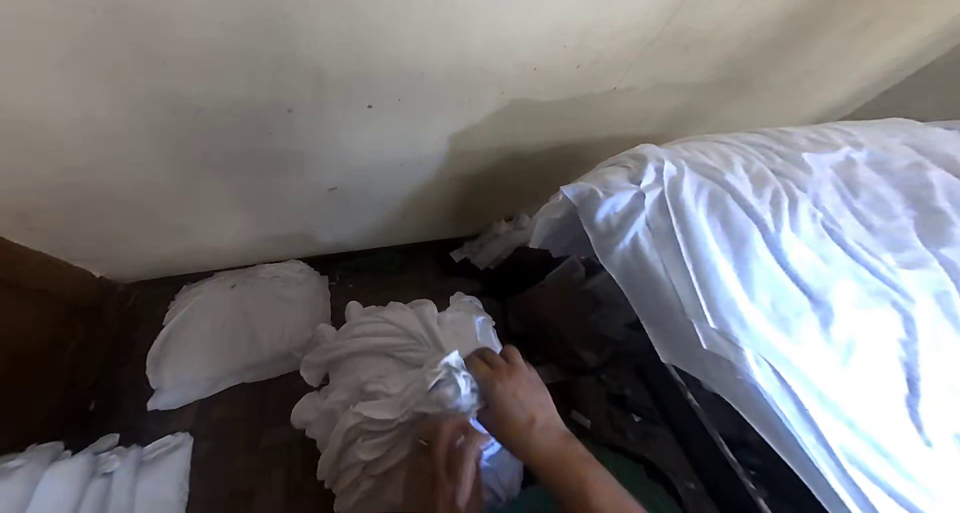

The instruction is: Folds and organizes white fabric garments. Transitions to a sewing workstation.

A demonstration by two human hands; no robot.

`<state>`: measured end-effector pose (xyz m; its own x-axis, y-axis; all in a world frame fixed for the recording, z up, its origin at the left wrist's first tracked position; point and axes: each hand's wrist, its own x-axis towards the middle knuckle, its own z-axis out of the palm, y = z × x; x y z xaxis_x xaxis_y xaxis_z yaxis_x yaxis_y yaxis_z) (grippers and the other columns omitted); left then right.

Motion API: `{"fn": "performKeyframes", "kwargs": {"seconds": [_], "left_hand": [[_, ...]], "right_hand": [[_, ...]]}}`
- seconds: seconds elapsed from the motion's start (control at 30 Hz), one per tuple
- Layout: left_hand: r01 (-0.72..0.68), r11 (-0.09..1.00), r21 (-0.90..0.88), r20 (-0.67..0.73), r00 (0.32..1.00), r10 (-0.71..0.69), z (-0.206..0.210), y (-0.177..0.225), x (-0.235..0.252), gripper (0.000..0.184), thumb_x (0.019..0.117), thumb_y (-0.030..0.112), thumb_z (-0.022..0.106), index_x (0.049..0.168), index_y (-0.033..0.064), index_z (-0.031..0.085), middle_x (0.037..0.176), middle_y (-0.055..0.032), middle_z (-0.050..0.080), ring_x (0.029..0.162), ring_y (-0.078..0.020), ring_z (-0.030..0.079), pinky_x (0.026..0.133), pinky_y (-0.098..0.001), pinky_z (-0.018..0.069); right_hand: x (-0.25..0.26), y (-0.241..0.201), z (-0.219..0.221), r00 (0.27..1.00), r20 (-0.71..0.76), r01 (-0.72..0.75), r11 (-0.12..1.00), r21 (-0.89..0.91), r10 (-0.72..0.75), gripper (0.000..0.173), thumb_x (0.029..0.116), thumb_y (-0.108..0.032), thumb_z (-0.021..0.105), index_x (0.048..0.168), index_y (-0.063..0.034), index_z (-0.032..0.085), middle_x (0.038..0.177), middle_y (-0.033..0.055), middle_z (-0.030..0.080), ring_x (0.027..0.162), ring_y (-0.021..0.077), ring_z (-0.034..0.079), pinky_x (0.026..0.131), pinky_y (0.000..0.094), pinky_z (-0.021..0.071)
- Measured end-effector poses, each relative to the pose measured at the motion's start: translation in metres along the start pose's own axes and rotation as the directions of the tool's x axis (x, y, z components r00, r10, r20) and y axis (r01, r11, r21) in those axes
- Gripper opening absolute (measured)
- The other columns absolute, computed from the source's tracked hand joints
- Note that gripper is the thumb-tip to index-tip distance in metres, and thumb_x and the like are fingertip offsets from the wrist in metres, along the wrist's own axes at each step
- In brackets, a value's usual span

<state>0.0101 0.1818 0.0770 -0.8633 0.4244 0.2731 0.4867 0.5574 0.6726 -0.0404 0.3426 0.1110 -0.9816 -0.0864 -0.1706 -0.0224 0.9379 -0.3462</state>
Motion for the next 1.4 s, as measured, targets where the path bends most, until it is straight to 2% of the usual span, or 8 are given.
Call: {"fn": "performKeyframes", "kwargs": {"seconds": [0.13, 0.3, 0.47, 0.63, 0.77, 0.97, 1.2, 1.4], "left_hand": [[0.399, 0.898, 0.184, 0.562, 0.707, -0.429, 0.014, -0.042, -0.051, 0.045, 0.1076, 0.032, 0.049, 0.139, 0.0027, 0.061, 0.136, -0.0198, 0.065, 0.126, -0.0362, 0.062, 0.109, -0.0543, 0.0471], [0.842, 0.505, -0.19, 0.058, 0.523, -0.85, 0.003, -0.114, -0.099, 0.041, 0.1007, 0.011, 0.058, 0.131, -0.0165, 0.056, 0.132, -0.0311, 0.06, 0.129, -0.0346, 0.057, 0.113, -0.0454, 0.0427], [0.266, -0.325, -0.908, 0.366, 0.124, -0.922, -0.003, -0.162, -0.1, 0.071, 0.1049, 0.061, 0.007, 0.139, 0.0104, 0.044, 0.121, -0.0135, 0.061, 0.104, -0.0243, 0.061, 0.083, -0.0511, 0.0535], [0.683, -0.04, -0.729, 0.113, 0.063, -0.992, -0.007, -0.183, -0.052, 0.042, 0.1108, 0.024, 0.041, 0.139, -0.0059, 0.051, 0.133, -0.0272, 0.058, 0.119, -0.0351, 0.058, 0.1, -0.0526, 0.0486], [0.847, 0.24, -0.475, -0.229, 0.144, -0.963, -0.05, -0.197, 0.006, 0.05, 0.0944, 0.003, 0.063, 0.14, -0.0104, 0.049, 0.135, -0.0325, 0.056, 0.126, -0.0425, 0.056, 0.106, -0.0573, 0.0455], [0.39, 0.904, 0.176, 0.167, 0.893, -0.418, -0.115, -0.15, 0.072, 0.044, 0.0854, -0.004, 0.067, 0.13, -0.0042, 0.066, 0.129, -0.0256, 0.065, 0.128, -0.0387, 0.059, 0.111, -0.0547, 0.044], [-0.003, 0.93, 0.369, 0.696, 0.664, -0.274, -0.103, -0.128, 0.05, 0.033, 0.0894, 0.014, 0.073, 0.122, 0.0128, 0.073, 0.127, -0.0115, 0.07, 0.128, -0.0404, 0.057, 0.103, -0.0679, 0.0411], [0.186, 0.958, 0.219, 0.34, 0.906, -0.253, -0.133, -0.118, 0.043, 0.026, 0.0896, 0.011, 0.071, 0.114, 0.0102, 0.077, 0.118, -0.0097, 0.075, 0.118, -0.0323, 0.066, 0.107, -0.0557, 0.0465]], "right_hand": [[0.017, -0.007, -0.019, 0.999, 0.036, 0.032, 0.998, -0.053, -0.03, 0.036, 0.0815, -0.014, 0.074, 0.117, -0.0088, 0.071, 0.117, 0.0138, 0.07, 0.115, 0.0424, 0.062, 0.084, 0.0591, 0.0543], [0.002, 0.003, 0.001, 0.99, -0.124, 0.054, 0.997, -0.062, -0.061, 0.034, 0.0711, -0.015, 0.082, 0.103, -0.0082, 0.074, 0.105, 0.0111, 0.073, 0.102, 0.041, 0.067, 0.073, 0.0561, 0.0573], [-0.01, 0.012, 0.018, 0.984, -0.175, 0.031, 0.999, -0.032, -0.036, 0.042, 0.064, -0.011, 0.085, 0.104, -0.009, 0.074, 0.108, 0.0104, 0.073, 0.102, 0.0425, 0.067, 0.073, 0.0584, 0.0575], [-0.021, 0.018, 0.024, 0.993, -0.117, -0.01, 1.0, -0.027, 0.007, 0.048, 0.061, -0.01, 0.087, 0.108, -0.0072, 0.074, 0.114, 0.012, 0.073, 0.106, 0.0448, 0.066, 0.075, 0.06, 0.0575], [-0.027, 0.017, 0.022, 0.995, -0.027, -0.093, 0.993, 0.069, 0.095, 0.044, 0.0695, -0.012, 0.085, 0.111, -0.0031, 0.074, 0.124, 0.0169, 0.07, 0.115, 0.0501, 0.061, 0.083, 0.0653, 0.0548], [-0.033, 0.028, 0.03, 0.992, -0.08, -0.084, 0.987, 0.134, 0.095, 0.055, 0.0682, -0.011, 0.087, 0.12, -0.0003, 0.072, 0.144, 0.018, 0.06, 0.119, 0.0511, 0.061, 0.091, 0.0642, 0.0537], [-0.042, 0.033, 0.025, 0.988, 0.111, -0.119, 0.985, 0.124, 0.105, 0.055, 0.0784, -0.014, 0.082, 0.129, 0.0021, 0.067, 0.142, 0.0211, 0.06, 0.126, 0.0548, 0.055, 0.094, 0.0675, 0.0509], [-0.042, 0.03, -0.016, 0.992, 0.02, -0.126, 0.972, 0.197, 0.124, 0.051, 0.0794, -0.014, 0.08, 0.123, 0.0079, 0.066, 0.122, 0.0275, 0.068, 0.118, 0.0524, 0.059, 0.096, 0.0656, 0.05]]}}
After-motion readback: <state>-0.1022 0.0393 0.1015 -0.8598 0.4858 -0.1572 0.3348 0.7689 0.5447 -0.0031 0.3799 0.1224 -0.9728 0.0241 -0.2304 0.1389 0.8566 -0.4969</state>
